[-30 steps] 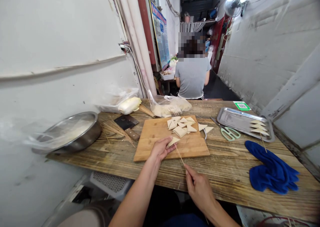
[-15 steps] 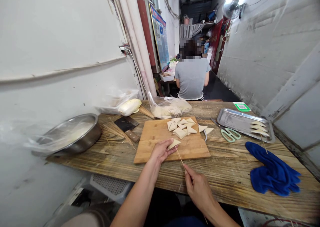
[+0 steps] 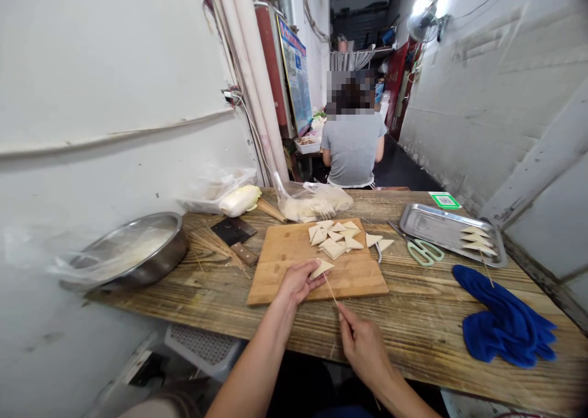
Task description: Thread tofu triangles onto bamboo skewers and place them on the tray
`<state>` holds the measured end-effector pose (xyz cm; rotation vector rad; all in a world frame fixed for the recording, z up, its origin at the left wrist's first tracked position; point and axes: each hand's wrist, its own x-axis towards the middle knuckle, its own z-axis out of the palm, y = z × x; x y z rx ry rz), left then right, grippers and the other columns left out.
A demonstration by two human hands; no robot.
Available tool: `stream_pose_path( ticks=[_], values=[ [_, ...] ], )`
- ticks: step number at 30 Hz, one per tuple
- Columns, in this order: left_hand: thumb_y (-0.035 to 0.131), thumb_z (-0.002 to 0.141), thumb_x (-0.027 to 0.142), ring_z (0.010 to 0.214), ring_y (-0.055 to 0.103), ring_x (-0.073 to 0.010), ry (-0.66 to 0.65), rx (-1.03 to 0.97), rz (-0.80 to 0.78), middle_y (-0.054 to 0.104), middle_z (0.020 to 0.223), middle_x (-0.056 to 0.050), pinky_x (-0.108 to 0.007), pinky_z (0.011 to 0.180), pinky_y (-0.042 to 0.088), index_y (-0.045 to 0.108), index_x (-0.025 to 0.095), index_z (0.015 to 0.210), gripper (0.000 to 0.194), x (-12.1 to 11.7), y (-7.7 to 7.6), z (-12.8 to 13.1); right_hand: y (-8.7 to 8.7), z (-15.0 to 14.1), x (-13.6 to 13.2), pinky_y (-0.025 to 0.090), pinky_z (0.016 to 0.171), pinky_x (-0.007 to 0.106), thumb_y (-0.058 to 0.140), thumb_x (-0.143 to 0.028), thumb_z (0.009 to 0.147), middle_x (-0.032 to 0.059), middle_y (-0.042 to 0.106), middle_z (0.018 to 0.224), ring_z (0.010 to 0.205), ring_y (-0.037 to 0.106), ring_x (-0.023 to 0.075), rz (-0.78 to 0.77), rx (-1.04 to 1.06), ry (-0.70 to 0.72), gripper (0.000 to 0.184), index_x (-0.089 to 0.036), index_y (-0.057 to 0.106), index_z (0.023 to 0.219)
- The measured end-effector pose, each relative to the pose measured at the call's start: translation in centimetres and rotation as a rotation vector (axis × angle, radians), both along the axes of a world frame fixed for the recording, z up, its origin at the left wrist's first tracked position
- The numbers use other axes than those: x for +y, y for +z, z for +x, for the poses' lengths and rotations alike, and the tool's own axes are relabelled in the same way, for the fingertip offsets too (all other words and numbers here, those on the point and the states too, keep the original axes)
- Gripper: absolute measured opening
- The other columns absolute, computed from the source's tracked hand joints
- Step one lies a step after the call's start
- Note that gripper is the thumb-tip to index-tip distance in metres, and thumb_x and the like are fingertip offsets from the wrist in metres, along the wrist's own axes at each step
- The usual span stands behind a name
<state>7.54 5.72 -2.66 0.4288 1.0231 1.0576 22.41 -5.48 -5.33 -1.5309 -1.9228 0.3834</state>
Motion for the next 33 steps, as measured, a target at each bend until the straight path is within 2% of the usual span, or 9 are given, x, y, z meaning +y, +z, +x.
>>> stream_pose_path(
  ticks=[13,21,27,30,33],
  values=[
    [0.060,0.074,0.008,0.067,0.066,-0.0197,-0.001,-0.007,0.002,0.068,0.079,-0.012,-0.033,0.065,0.056,0.062,0.005,0.080,0.007,-0.2,0.1,0.0,-0.2,-0.8,1.4,0.043,0.054,0.022,0.031,-0.022,0.088,0.0079,0.072,0.071,0.057,0.066,0.0177,0.040,-0.065,-0.016,0.038,-0.014,0.061,0.111],
    [0.062,0.072,0.009,0.067,0.066,-0.0194,-0.008,0.006,0.018,0.068,0.075,-0.010,-0.033,0.066,0.055,0.062,0.007,0.076,0.005,-0.3,0.3,0.1,1.1,-1.9,3.8,0.039,0.053,0.022,0.032,-0.021,0.089,0.0066,0.068,0.066,0.059,0.065,0.0178,0.000,-0.101,-0.046,0.031,-0.014,0.063,0.084],
    [0.066,0.070,0.015,0.063,0.064,-0.0160,-0.059,0.039,0.037,0.067,0.070,-0.008,-0.031,0.066,0.053,0.063,0.009,0.074,0.008,-0.7,0.5,0.6,2.0,-2.2,4.9,0.038,0.055,0.022,0.033,-0.020,0.089,0.0060,0.068,0.069,0.062,0.064,0.0175,-0.017,-0.084,-0.059,0.028,-0.015,0.061,0.085],
    [0.065,0.071,0.028,0.067,0.063,-0.0163,-0.073,0.202,0.147,0.068,0.075,-0.009,-0.034,0.070,0.052,0.065,0.011,0.079,0.019,0.0,0.3,0.4,1.8,-1.6,4.7,0.040,0.056,0.022,0.031,-0.021,0.089,0.0059,0.069,0.071,0.063,0.065,0.0171,0.002,-0.058,-0.059,0.031,-0.015,0.062,0.088],
    [0.062,0.072,0.031,0.081,0.062,-0.0187,0.057,0.650,0.459,0.069,0.087,-0.010,-0.035,0.080,0.047,0.068,0.014,0.087,0.024,1.3,0.1,0.0,1.2,-0.4,3.9,0.041,0.056,0.022,0.029,-0.023,0.090,0.0072,0.070,0.072,0.063,0.065,0.0177,0.032,-0.054,-0.097,0.035,-0.015,0.063,0.091]
  ],
)
